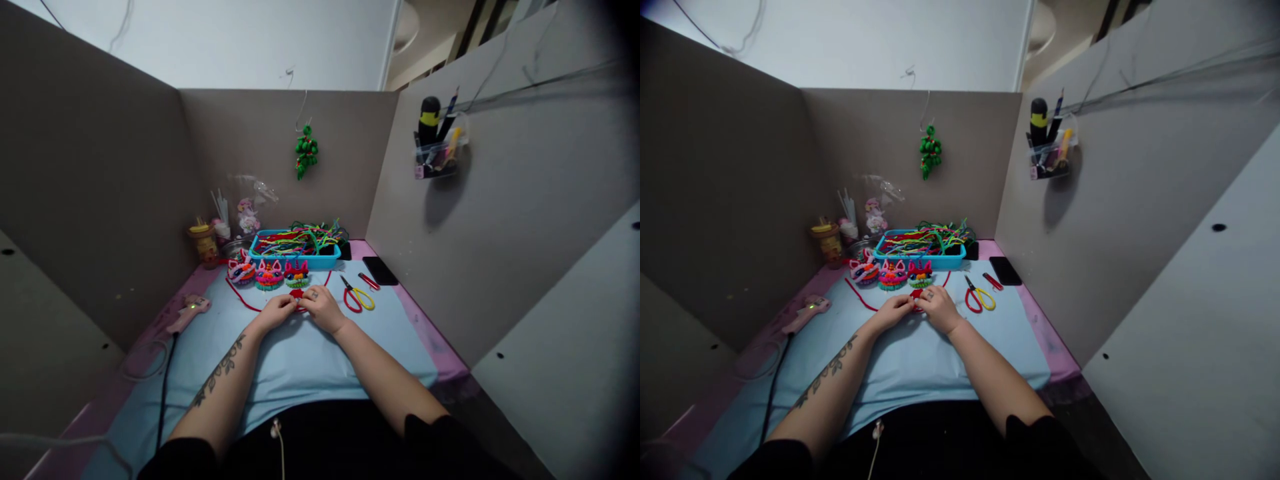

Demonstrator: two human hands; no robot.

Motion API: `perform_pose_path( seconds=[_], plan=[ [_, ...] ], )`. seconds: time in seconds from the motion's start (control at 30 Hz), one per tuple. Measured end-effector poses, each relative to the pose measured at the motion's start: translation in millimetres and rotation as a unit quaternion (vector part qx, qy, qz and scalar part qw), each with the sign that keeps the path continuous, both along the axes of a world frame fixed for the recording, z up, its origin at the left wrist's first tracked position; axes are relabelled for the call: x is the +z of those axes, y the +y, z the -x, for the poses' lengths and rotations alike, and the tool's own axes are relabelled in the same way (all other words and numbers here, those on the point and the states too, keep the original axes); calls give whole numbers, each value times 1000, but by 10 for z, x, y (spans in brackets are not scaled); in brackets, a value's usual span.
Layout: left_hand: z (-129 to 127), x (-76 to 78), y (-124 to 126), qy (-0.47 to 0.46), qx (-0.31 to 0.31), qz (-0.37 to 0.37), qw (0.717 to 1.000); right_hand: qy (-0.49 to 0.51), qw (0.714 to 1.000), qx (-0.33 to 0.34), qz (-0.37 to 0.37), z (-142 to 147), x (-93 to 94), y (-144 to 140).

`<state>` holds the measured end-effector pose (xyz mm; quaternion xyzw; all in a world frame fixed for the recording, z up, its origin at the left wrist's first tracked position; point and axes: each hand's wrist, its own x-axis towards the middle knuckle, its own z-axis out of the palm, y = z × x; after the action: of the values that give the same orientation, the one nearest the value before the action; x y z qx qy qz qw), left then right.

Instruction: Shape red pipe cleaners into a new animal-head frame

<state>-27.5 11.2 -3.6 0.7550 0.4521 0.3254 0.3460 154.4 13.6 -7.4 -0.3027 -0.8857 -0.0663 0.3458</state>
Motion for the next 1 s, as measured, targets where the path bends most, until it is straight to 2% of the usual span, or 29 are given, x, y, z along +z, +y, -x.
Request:
perform_pose_path(
  seconds=[0.17,0.33,0.4,0.5,0.63,0.73,0.87,1.0],
  plan=[
    [-8,8,-11,-29,7,13,999,7,1000,4,7,6,54,-39],
    [-16,19,-34,-20,13,-14,1000,16,1000,8,22,-2,60,-51],
    [-15,38,-48,3,15,-58,998,18,999,9,25,-10,47,-48],
    [-8,64,-62,55,12,-165,985,29,999,0,35,-12,23,-38],
    [-10,81,-82,122,28,-295,947,78,994,-13,79,22,-21,-4],
    [-30,91,-109,159,48,-351,922,116,986,-15,118,52,-51,26],
    [-54,103,-133,163,58,-359,917,107,987,-35,112,59,-31,3],
    [-52,96,-125,87,72,-307,945,73,993,-74,56,50,30,-67]
  ],
)
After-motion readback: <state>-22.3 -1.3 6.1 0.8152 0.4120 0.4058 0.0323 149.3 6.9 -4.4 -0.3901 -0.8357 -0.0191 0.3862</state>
